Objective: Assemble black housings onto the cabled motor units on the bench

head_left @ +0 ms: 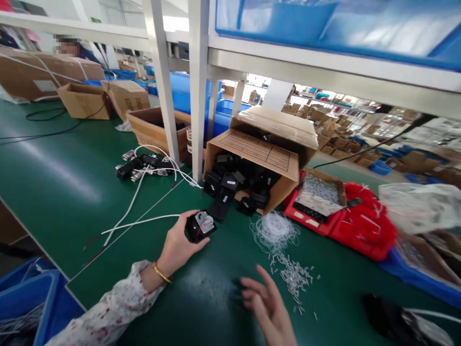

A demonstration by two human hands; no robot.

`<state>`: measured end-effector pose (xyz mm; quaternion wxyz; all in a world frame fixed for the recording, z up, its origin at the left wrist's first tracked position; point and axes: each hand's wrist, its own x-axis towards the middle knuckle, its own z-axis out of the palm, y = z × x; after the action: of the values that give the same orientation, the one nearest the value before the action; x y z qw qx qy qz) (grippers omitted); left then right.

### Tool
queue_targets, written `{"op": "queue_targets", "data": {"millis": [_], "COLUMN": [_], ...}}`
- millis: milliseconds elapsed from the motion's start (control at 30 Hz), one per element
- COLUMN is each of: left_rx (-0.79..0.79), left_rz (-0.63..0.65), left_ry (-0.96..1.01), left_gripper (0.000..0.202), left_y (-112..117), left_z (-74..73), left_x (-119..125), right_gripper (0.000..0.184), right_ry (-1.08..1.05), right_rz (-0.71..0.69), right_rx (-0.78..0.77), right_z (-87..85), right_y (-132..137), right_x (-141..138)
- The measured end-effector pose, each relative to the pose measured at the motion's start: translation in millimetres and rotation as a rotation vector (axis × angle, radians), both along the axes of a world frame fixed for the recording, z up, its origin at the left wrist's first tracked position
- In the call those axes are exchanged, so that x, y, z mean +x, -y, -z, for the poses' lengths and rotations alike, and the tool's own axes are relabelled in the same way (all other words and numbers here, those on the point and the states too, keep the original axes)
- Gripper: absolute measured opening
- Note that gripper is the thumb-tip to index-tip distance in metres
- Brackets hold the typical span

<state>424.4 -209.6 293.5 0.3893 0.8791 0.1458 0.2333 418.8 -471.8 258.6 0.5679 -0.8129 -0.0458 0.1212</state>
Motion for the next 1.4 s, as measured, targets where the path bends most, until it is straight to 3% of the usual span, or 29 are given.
{"op": "queue_targets", "data": {"millis": [33, 100, 167, 267, 400, 467, 567, 633, 700, 767, 900, 1000, 1167, 1300, 1400], "left_rx": [-0.056, -0.176, -0.262, -0.305, -0.168, -0.091, -0.096, -0.106, -0.108, -0.112, -0.098, -0.119, -0.196, -0.219, -0.209], "left_rz": [0.025, 0.056, 0.108, 0.292, 0.475, 0.590, 0.747, 0.757, 0.719, 0.682, 0.662, 0.660, 0.667, 0.652, 0.649], "left_ry": [-0.001, -0.032, -0.085, -0.146, -0.141, -0.134, -0.163, -0.163, -0.153, -0.149, -0.149, -0.152, -0.205, -0.208, -0.194], "left_gripper": [0.061, 0.061, 0.064, 0.079, 0.089, 0.082, 0.070, 0.071, 0.079, 0.083, 0.066, 0.064, 0.077, 0.078, 0.077], "left_y": [23, 62, 86, 92, 74, 71, 79, 85, 89, 89, 86, 83, 83, 83, 82], "left_z": [2.3, 10.5, 21.5, 34.4, 34.0, 30.9, 31.0, 33.6, 35.8, 36.7, 37.4, 39.1, 38.3, 39.0, 44.0], "left_x": [0, -1, -6, -12, -4, 4, 11, 11, 11, 11, 15, 16, 17, 19, 20], "right_gripper": [0.075, 0.093, 0.090, 0.072, 0.063, 0.066, 0.070, 0.046, 0.020, 0.015, 0.007, 0.008, 0.014, 0.021, 0.027], "right_ry": [-0.087, -0.201, -0.194, -0.145, -0.149, -0.152, -0.103, 0.040, 0.222, 0.322, 0.417, 0.426, 0.339, 0.267, 0.167], "right_rz": [-0.067, -0.125, -0.011, 0.020, -0.205, -0.304, -0.414, -0.291, -0.020, 0.147, 0.063, 0.058, 0.042, 0.004, -0.024], "right_rx": [0.239, 0.506, 0.610, 0.608, 0.519, 0.460, 0.305, 0.131, -0.103, -0.278, -0.413, -0.419, -0.277, -0.126, 0.031], "right_z": [0.3, -2.8, -8.2, -13.4, -11.9, -12.7, -18.3, -20.9, -19.1, -12.6, 4.0, 6.1, -22.7, -63.9, -96.4], "right_y": [-23, -58, -71, -55, -14, 2, 27, 46, 61, 67, 52, 40, 51, 66, 73], "right_x": [1, 8, 20, 35, 38, 41, 60, 81, 101, 116, 129, 139, 168, 180, 174]}}
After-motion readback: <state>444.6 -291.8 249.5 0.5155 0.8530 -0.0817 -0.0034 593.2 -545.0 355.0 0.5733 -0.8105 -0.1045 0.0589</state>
